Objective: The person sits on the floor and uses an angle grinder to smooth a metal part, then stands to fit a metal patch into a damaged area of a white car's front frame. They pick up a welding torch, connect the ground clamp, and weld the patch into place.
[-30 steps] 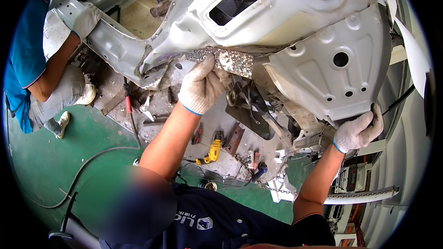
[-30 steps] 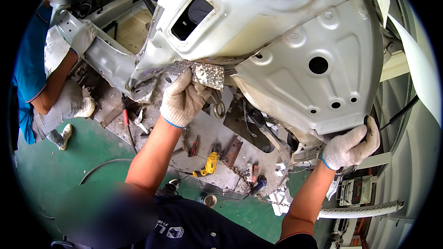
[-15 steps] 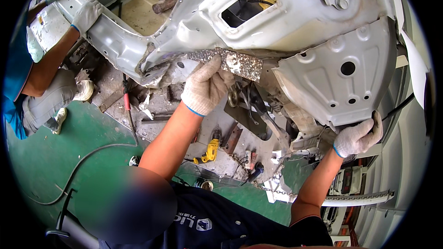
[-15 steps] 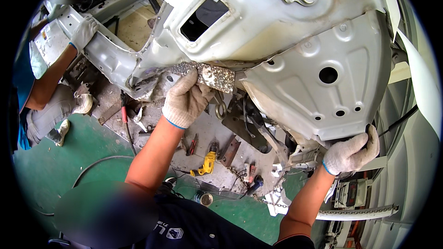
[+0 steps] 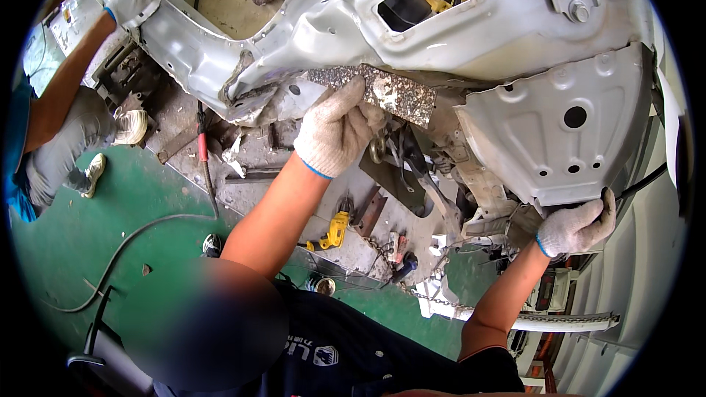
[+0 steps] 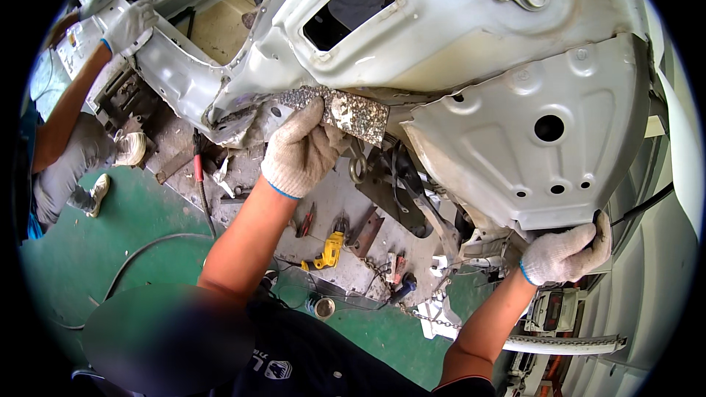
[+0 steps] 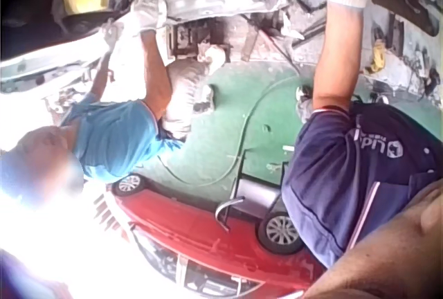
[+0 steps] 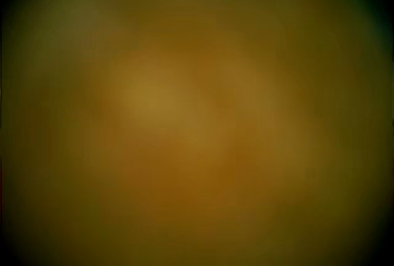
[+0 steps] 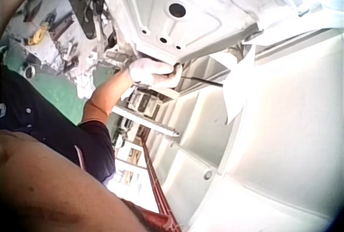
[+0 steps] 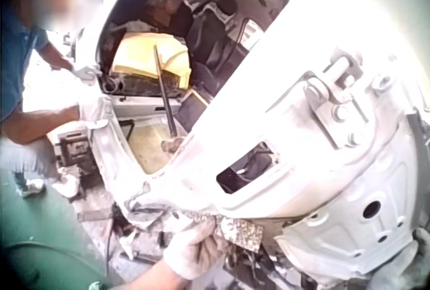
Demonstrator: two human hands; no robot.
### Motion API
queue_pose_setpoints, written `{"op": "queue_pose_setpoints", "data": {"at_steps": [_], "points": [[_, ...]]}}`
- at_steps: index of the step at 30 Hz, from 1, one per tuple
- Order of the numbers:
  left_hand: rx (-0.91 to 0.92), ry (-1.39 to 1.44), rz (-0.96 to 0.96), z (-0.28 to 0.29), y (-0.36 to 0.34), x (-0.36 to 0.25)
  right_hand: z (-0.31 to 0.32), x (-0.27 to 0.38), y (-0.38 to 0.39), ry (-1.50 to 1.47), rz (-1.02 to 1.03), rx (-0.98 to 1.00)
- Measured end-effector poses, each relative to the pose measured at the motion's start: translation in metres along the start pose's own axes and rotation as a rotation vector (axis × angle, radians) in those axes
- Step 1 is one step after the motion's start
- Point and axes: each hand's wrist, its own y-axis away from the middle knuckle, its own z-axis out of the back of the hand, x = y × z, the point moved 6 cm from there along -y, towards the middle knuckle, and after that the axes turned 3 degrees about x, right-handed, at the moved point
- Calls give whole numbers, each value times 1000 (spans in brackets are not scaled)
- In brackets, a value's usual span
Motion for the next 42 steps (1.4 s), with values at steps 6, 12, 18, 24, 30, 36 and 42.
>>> {"op": "queue_pose_setpoints", "data": {"at_steps": [6, 12, 18, 24, 30, 36, 42], "points": [[-4, 56, -23, 0, 1, 1, -1, 7, 1, -17, -18, -26], [60, 11, 0, 9, -2, 2, -2, 8, 2, -80, 2, -71], [-26, 38, -16, 4, -2, 2, -1, 4, 1, -48, 7, -65], [-15, 56, -49, -1, -3, 0, -3, 4, 2, -96, 14, -56], [-39, 70, -48, 1, -3, 0, -2, 6, 2, -57, 28, -49], [-42, 56, -54, 4, -4, 0, -3, 7, 3, -103, 3, -45], [-56, 25, -51, 8, -5, 0, -2, 7, 3, -83, 28, -38]]}}
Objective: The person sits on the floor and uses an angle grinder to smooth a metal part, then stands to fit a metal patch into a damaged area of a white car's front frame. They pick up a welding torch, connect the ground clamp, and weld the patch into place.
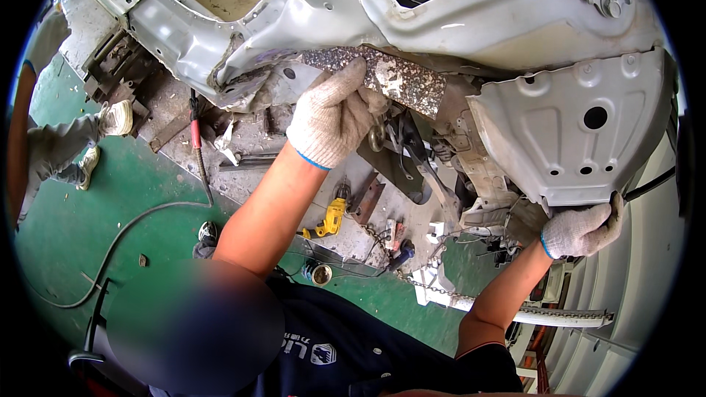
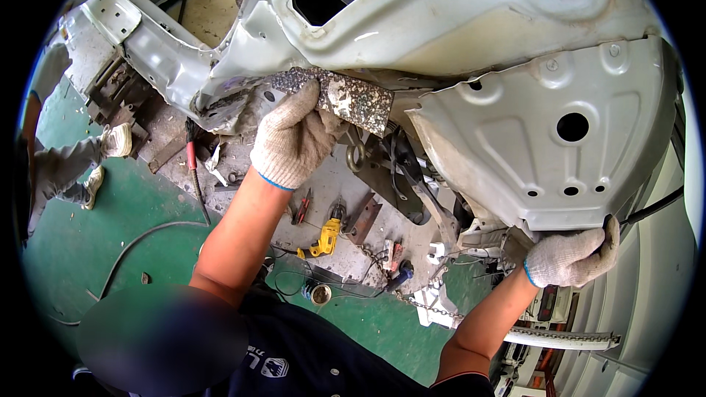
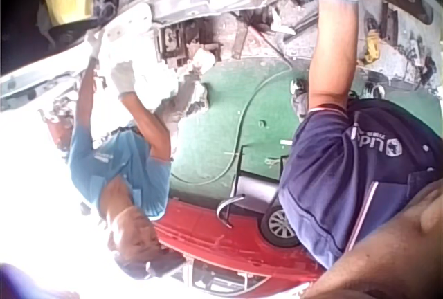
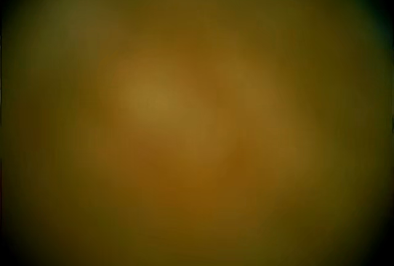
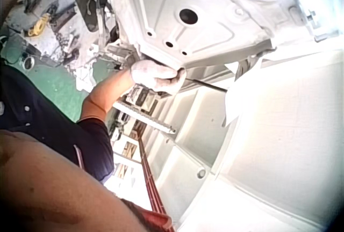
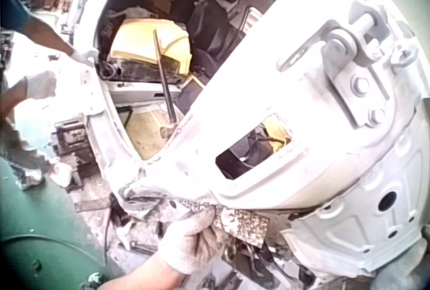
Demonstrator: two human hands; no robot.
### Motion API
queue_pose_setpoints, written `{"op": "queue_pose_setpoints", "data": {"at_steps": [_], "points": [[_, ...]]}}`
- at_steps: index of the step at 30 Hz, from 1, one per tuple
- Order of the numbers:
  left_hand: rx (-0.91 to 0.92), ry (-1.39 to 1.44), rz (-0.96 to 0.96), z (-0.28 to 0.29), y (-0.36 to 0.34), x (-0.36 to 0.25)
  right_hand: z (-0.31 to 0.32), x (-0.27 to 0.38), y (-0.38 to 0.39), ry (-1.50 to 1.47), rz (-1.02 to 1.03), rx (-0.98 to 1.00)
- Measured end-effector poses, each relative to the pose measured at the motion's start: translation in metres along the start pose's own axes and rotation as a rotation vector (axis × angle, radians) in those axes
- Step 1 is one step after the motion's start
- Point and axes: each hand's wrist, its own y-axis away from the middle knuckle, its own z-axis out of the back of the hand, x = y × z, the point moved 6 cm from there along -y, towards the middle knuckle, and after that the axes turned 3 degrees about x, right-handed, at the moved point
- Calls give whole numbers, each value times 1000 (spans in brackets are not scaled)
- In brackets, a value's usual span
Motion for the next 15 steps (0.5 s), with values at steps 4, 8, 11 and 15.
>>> {"op": "queue_pose_setpoints", "data": {"at_steps": [4, 8, 11, 15], "points": [[7, 11, 7, -7, 1, 1, -1, 0, 1, -6, -23, -15], [99, 30, 12, -3, 0, -3, -2, 2, -1, 0, -25, -22], [124, 27, 27, 0, -1, 0, -1, 0, -1, 10, -20, -17], [155, 37, 46, 3, -2, 1, 0, -2, 0, -6, -11, -18]]}}
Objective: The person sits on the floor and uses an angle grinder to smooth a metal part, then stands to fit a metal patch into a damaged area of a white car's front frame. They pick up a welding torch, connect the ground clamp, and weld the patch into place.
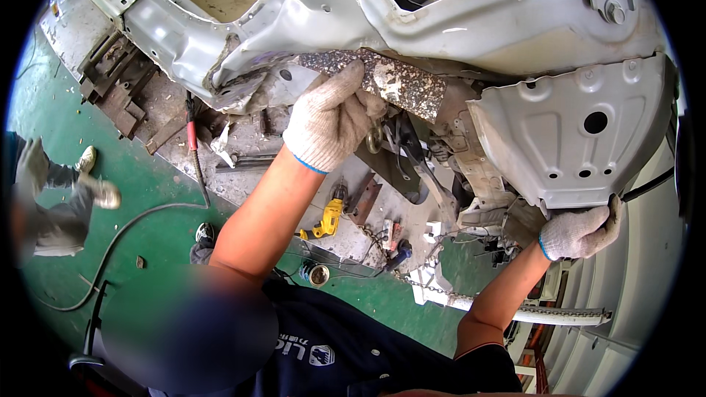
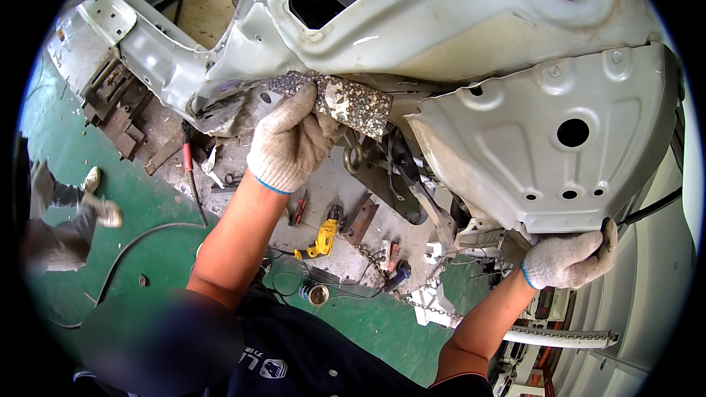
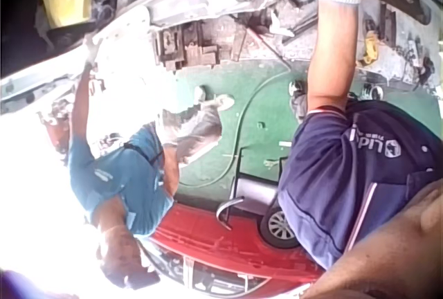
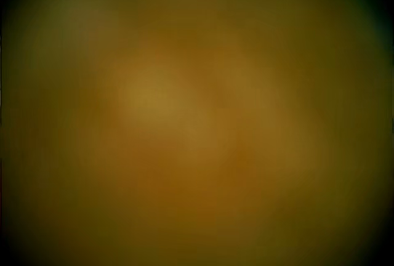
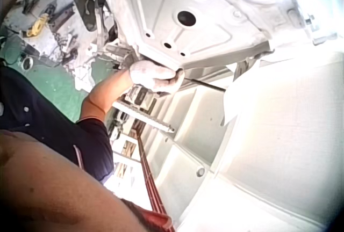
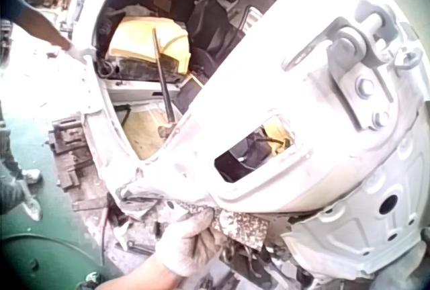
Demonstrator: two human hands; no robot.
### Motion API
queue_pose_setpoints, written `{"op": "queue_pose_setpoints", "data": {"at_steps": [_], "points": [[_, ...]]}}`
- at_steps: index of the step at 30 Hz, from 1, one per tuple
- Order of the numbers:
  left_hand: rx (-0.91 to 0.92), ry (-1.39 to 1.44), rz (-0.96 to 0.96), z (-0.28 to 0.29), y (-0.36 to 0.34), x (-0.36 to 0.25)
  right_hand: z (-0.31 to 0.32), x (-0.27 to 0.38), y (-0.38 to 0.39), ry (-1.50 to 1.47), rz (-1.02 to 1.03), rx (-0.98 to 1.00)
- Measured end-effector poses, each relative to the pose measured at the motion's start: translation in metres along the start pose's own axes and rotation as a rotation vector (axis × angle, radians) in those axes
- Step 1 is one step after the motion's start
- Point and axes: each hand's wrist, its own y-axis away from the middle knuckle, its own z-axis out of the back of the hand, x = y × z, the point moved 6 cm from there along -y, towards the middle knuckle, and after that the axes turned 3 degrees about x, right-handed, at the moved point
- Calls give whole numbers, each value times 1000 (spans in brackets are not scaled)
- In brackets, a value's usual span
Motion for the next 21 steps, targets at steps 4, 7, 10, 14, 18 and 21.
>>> {"op": "queue_pose_setpoints", "data": {"at_steps": [4, 7, 10, 14, 18, 21], "points": [[-30, -5, -2, -2, 0, -1, 0, -3, 1, -27, -14, -12], [-154, -30, -46, -10, 2, -1, -1, 1, 1, 10, -38, -12], [-171, -29, -54, -10, 2, -2, 1, -2, 0, 31, -4, 8], [-174, -34, -36, -11, 3, -2, 2, -2, -1, 51, -13, 8], [-147, -52, -42, -16, 3, -2, 1, -6, 0, 29, -21, 22], [-176, -28, -27, -7, 3, -1, 1, -9, 0, 4, -31, 23]]}}
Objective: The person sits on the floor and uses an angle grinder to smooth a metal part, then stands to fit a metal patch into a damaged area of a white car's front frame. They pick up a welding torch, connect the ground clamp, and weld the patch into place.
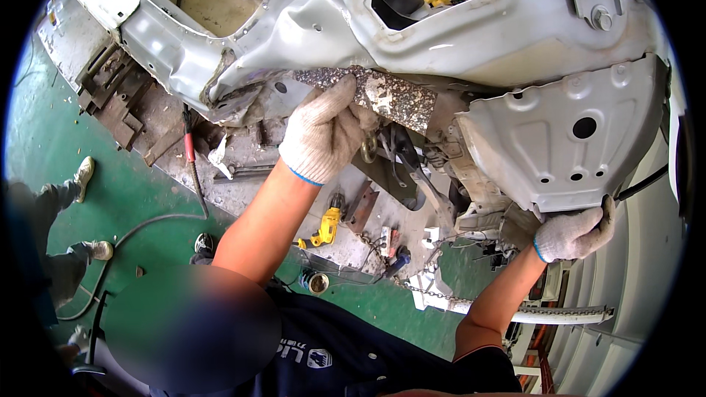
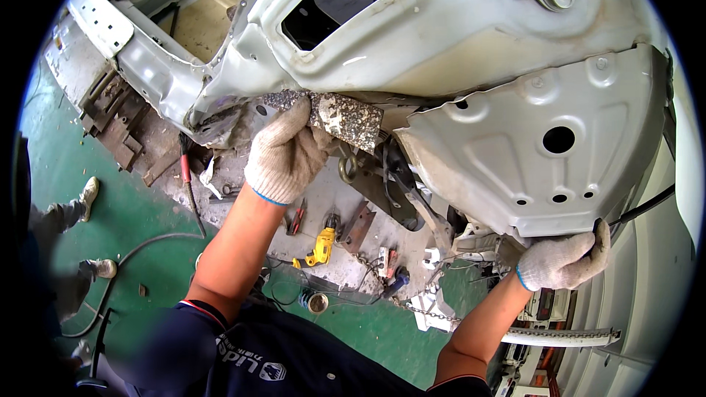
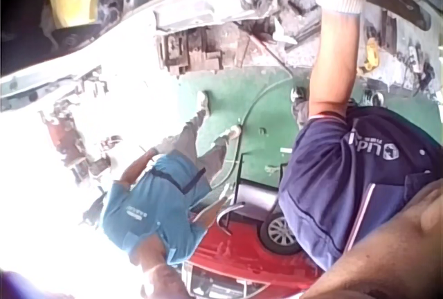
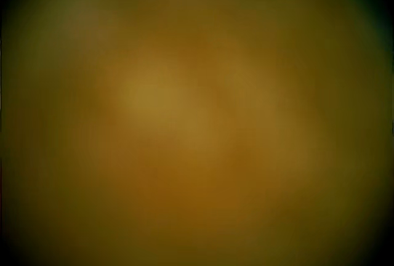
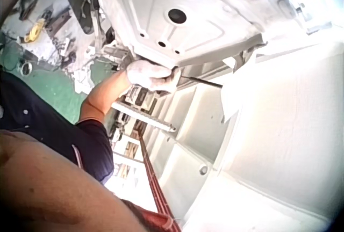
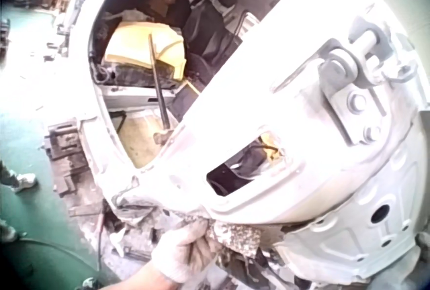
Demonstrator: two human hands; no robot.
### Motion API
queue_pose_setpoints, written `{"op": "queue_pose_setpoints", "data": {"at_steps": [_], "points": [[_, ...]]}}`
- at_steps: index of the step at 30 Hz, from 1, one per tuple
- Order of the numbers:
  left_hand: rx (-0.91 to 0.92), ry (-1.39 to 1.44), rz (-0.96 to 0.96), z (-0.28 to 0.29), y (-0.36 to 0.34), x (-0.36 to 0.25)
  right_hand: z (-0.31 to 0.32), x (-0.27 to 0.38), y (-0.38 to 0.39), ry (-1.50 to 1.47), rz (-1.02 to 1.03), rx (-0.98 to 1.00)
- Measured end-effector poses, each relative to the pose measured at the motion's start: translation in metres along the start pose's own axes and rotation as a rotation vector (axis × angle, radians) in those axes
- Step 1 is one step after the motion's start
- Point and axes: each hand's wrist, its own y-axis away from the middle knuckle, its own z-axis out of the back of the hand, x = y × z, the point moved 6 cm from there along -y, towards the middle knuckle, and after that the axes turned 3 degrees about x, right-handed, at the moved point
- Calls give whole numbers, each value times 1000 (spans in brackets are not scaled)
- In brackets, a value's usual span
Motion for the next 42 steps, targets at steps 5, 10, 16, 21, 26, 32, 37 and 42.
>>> {"op": "queue_pose_setpoints", "data": {"at_steps": [5, 10, 16, 21, 26, 32, 37, 42], "points": [[4, -3, -21, 0, -1, 1, 3, -5, -1, 24, 38, 6], [15, 14, -14, -4, 0, 0, 3, -4, 1, 35, 31, 10], [35, 21, -9, -3, -1, -1, 3, -3, -1, 37, 70, 19], [-10, 3, -30, -6, 0, -1, 3, -1, 0, 47, 67, 19], [17, 3, -8, -6, -1, -1, 1, 5, 0, 35, 51, 4], [17, -5, -5, -5, -1, 0, 1, 6, 0, 12, 39, -20], [11, -3, -21, -7, -1, 0, -1, 11, 2, -13, 24, -49], [156, 3, 48, 9, -2, -3, -6, 10, 5, -68, -19, -97]]}}
